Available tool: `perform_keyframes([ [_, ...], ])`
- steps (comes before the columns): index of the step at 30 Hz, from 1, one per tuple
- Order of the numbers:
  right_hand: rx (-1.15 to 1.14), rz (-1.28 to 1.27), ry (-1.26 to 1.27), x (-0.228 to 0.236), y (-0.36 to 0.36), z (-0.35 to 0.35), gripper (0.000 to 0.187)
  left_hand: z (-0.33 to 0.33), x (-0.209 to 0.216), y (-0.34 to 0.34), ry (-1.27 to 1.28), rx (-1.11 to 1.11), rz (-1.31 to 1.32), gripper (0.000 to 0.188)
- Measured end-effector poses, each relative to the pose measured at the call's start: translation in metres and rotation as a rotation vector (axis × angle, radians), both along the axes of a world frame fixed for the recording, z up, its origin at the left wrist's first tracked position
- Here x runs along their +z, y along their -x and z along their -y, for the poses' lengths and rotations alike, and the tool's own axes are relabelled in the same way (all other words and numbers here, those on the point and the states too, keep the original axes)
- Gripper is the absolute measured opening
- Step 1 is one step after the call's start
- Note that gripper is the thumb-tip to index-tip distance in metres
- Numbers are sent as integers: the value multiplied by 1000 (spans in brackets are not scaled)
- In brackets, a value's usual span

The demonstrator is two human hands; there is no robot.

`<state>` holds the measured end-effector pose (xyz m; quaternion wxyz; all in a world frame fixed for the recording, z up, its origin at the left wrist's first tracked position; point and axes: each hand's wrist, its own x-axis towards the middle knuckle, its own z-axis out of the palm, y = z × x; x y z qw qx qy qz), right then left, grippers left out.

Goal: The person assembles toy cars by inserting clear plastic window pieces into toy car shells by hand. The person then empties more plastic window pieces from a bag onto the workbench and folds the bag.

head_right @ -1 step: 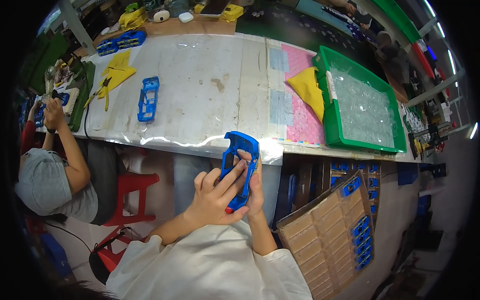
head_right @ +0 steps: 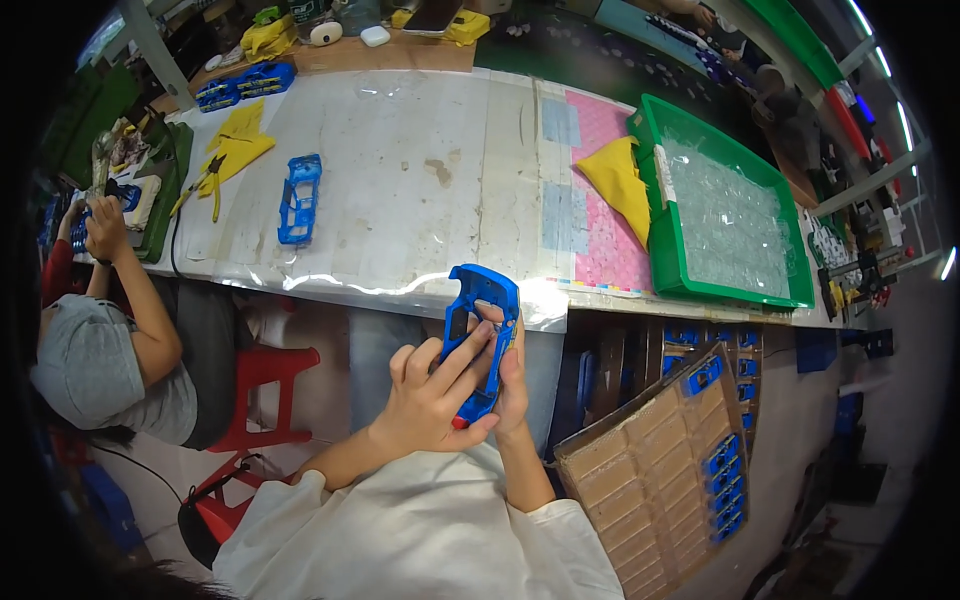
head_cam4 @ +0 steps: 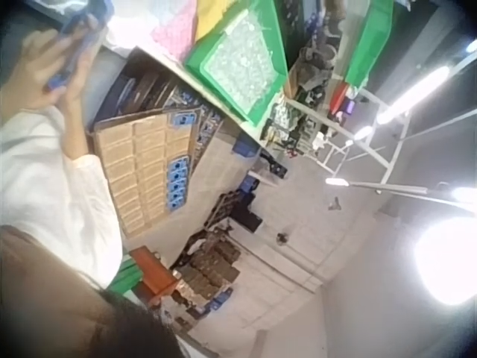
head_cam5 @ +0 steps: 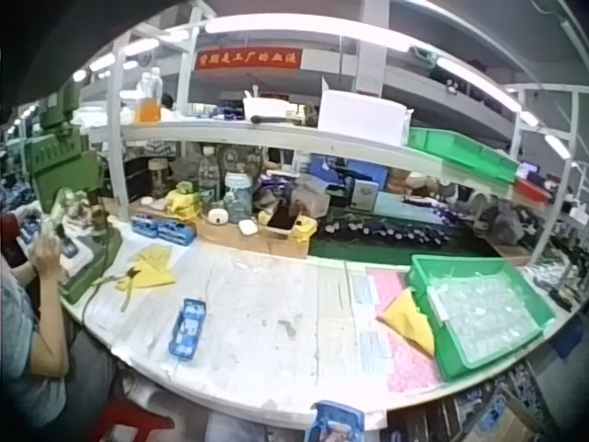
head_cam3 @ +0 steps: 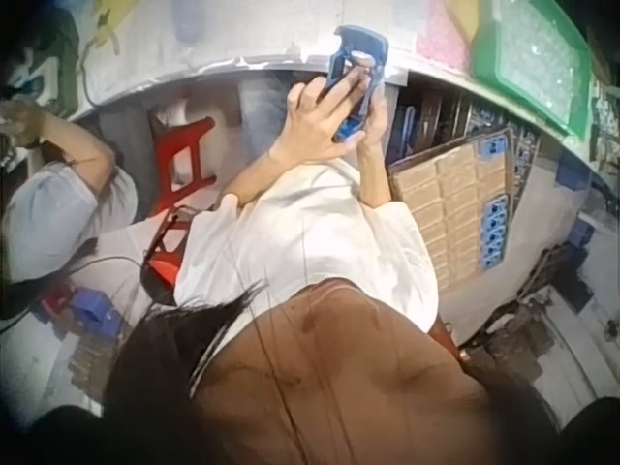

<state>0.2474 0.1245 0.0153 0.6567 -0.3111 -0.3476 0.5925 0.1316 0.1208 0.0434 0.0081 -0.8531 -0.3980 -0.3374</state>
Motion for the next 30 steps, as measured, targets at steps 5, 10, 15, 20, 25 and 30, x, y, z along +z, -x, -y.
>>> perform_keyframes([
  [5, 106, -169, 13, 4, 2, 2, 63, 1, 11, 4, 37, -5, 73, 60],
  [10, 91, 101, 86, 39, 17, 6, 68, 4, 27, 16, -2, 23, 364, 61],
  [15, -112, 623, -72, 64, 25, 7, 68, -1, 18, 16, 706, -206, 883, 47],
  [20, -141, 910, -217, 83, 18, 22, 62, 1, 17, 22, 1185, -648, 1752, 50],
  [25, -225, 1019, -243, 89, 22, 27, 71, 1, 9, 24, 1266, -693, 1781, 37],
  [30, -298, 1064, -244, 88, 21, 29, 72, 1, 12, 20, 1307, -815, 1818, 35],
])
